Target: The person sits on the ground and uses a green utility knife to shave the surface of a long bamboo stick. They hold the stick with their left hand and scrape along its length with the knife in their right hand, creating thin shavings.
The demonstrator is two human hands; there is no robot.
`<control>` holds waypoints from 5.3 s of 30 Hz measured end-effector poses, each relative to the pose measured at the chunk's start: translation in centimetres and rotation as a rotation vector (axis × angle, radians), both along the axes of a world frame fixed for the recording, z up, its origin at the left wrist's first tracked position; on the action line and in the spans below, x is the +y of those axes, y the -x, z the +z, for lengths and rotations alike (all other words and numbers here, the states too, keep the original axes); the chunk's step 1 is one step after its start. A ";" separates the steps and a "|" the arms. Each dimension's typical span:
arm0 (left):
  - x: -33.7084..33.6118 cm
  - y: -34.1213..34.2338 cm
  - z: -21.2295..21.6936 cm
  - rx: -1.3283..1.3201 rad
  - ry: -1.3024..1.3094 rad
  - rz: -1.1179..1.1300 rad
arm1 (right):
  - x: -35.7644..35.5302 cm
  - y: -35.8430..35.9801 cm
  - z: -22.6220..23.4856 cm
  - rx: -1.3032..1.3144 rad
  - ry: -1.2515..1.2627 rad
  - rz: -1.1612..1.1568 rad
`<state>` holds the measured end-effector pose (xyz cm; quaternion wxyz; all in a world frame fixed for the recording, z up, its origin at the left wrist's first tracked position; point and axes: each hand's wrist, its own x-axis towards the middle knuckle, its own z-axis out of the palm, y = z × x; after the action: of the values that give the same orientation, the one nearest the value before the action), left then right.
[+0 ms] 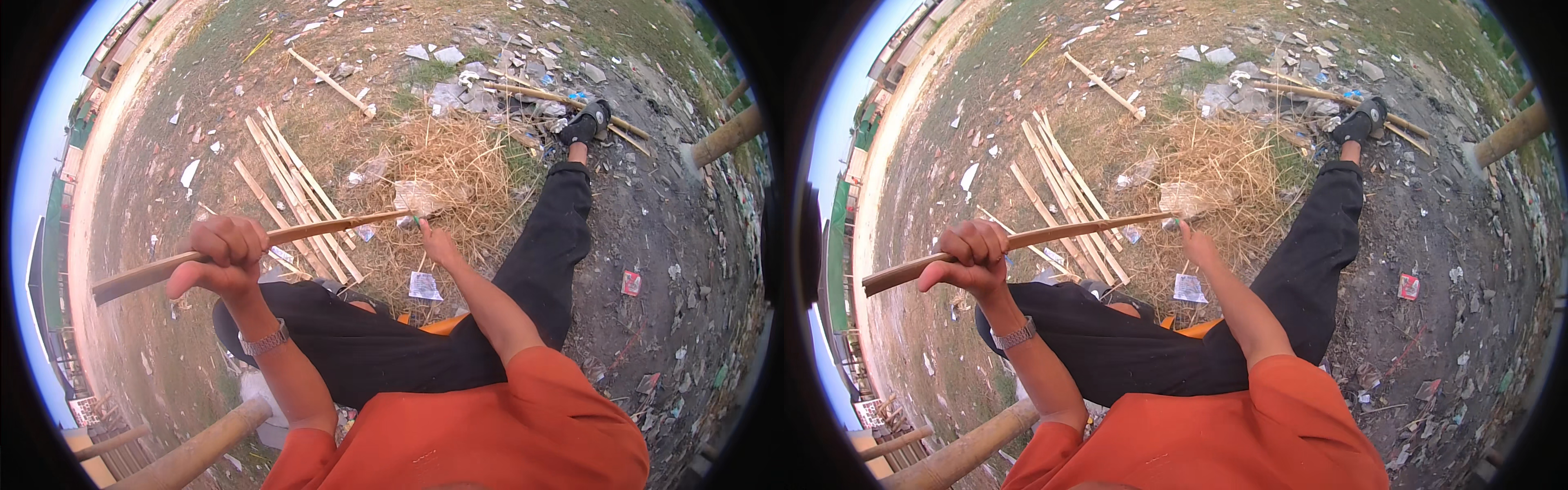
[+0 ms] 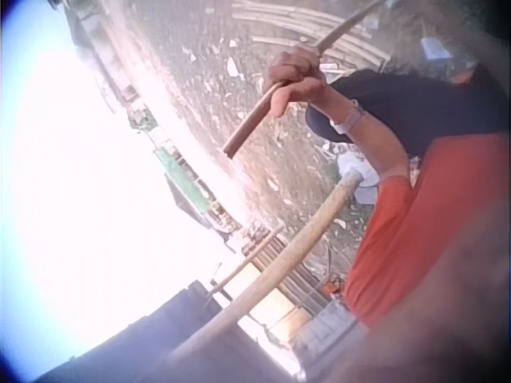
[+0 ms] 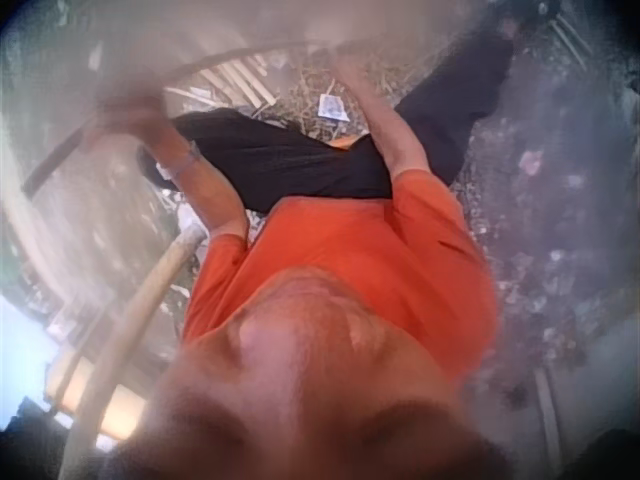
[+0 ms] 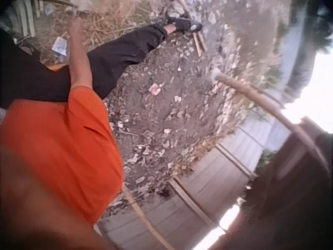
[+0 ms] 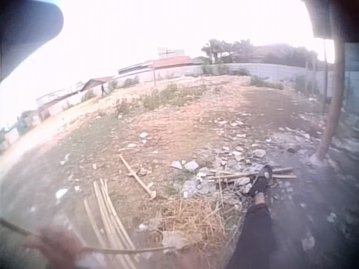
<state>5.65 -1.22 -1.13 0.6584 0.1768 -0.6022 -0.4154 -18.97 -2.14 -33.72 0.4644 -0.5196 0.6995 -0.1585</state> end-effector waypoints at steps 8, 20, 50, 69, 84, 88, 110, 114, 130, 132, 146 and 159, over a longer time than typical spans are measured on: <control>-1.2 0.6 0.4 -0.032 0.029 -0.096 | -0.5 1.0 -5.6 0.120 0.003 -0.173; -0.9 -0.2 0.4 0.015 -0.056 -0.072 | -0.3 1.9 -4.5 0.253 -0.147 -0.073; -0.4 -0.5 -0.1 0.064 -0.052 -0.036 | 2.2 -0.9 10.9 -0.080 -0.005 0.081; -0.5 -0.1 0.0 0.011 -0.002 -0.090 | 2.6 0.5 10.1 -0.085 -0.027 0.113; -0.3 0.3 -0.1 0.033 -0.025 -0.095 | 0.6 0.5 3.9 0.007 -0.114 0.110; -0.3 0.9 0.1 0.009 0.005 -0.148 | 0.0 1.9 0.1 0.114 -0.125 0.047; 0.1 0.9 0.3 0.037 -0.117 0.257 | 3.9 -2.6 17.3 -0.310 0.089 0.147; -0.2 -0.1 -0.2 0.069 -0.063 -0.002 | 3.7 -2.0 16.7 -0.213 0.085 0.141; -0.1 1.6 0.1 -0.036 0.039 -0.173 | 4.7 -1.7 17.8 -0.195 0.118 0.122; -0.3 1.3 0.3 -0.046 0.051 -0.218 | 4.3 -1.5 17.3 -0.200 0.128 0.109; -0.7 0.9 0.4 -0.030 0.041 -0.209 | 4.0 -0.9 14.3 -0.118 0.108 0.093; -0.5 1.7 0.9 0.023 -0.173 0.336 | 4.7 0.3 13.2 -1.337 -0.515 -0.026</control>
<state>3.92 -1.68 -0.25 0.7076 0.3263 -0.5186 -0.3519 -19.25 2.54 -20.50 0.8995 -0.1770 0.2867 -0.2783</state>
